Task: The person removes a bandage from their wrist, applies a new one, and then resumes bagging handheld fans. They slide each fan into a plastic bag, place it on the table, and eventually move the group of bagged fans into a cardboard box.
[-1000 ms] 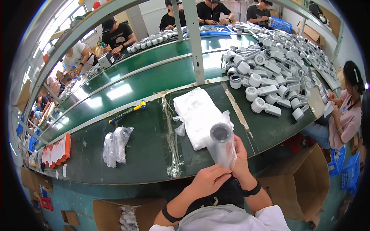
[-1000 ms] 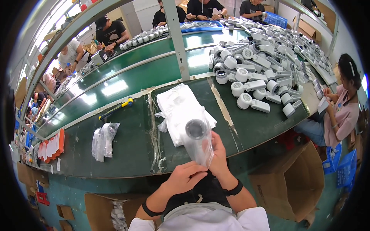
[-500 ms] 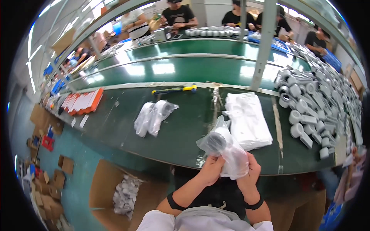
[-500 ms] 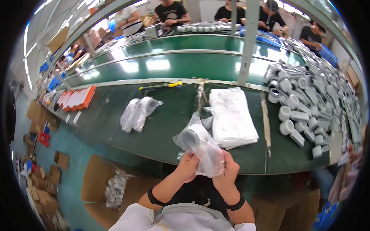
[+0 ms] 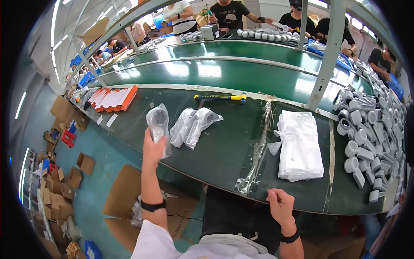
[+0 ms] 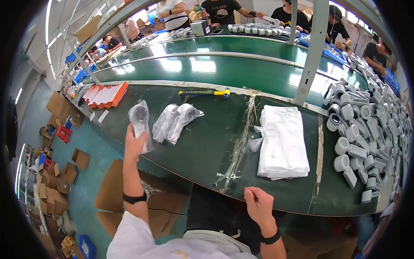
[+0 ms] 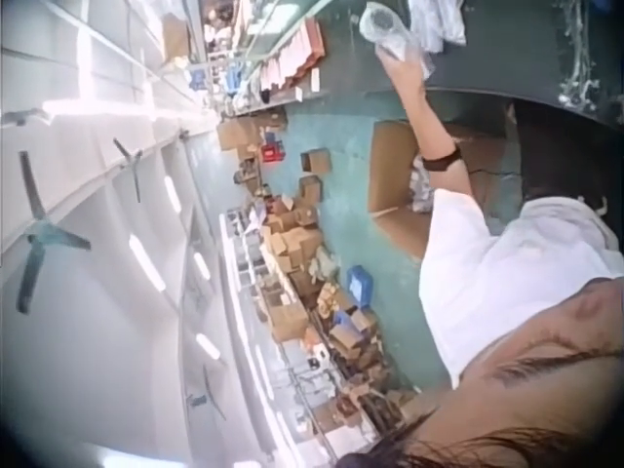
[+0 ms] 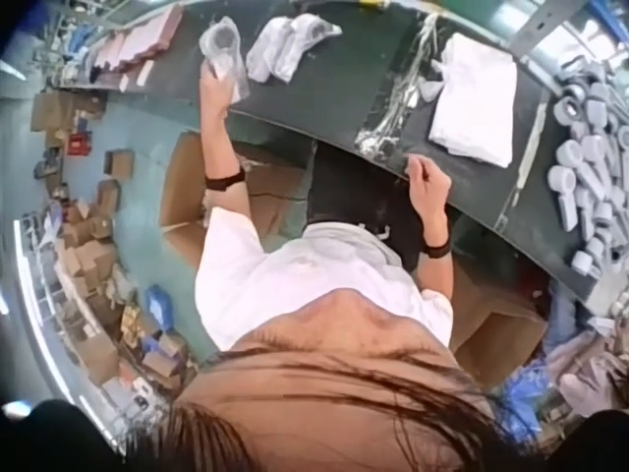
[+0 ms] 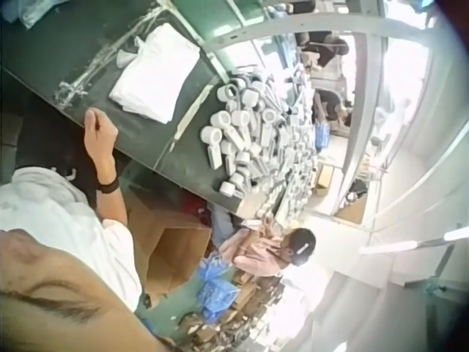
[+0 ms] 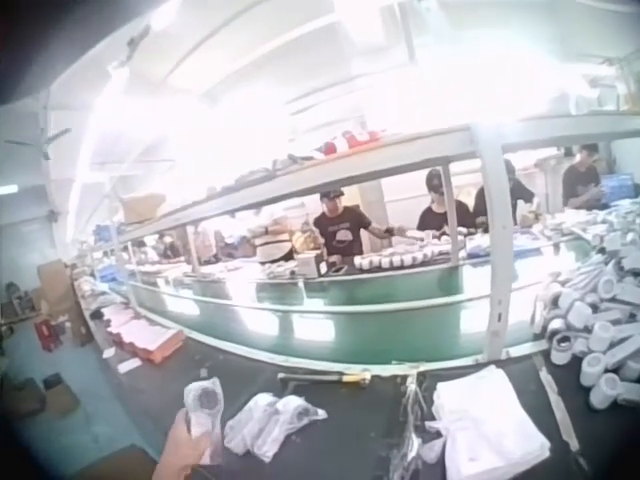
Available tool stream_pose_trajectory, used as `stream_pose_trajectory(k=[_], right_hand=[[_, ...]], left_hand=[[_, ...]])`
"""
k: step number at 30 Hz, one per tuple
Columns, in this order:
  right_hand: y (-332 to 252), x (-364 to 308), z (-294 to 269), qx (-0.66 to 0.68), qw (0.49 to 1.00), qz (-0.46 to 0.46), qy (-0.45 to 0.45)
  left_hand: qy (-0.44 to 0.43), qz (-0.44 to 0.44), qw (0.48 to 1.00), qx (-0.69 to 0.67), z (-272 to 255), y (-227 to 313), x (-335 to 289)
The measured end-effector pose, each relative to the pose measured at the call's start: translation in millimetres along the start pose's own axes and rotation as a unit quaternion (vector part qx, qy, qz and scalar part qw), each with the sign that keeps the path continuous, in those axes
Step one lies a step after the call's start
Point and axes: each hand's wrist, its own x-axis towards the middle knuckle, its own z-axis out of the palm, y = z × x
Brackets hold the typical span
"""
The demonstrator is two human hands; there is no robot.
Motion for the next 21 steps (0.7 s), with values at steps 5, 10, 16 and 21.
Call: stream_pose_trajectory(k=[5, 10, 16, 21], right_hand=[[-3, 1, -6, 0.190, 0.970, 0.150, 0.034], [-2, -1, -5, 0.194, 0.968, 0.150, 0.047], [-1, -2, -4, 0.137, 0.977, 0.142, 0.086], [-8, 1, -1, 0.135, 0.979, 0.136, 0.064]], left_hand=[[0.011, -0.024, 0.986, 0.163, -2, -69, 48], [0.033, -0.012, 0.977, 0.211, 21, -76, 54], [0.145, 0.211, 0.934, 0.249, 42, -35, 41], [-0.079, 0.224, 0.971, 0.017, 81, 38, -61]])
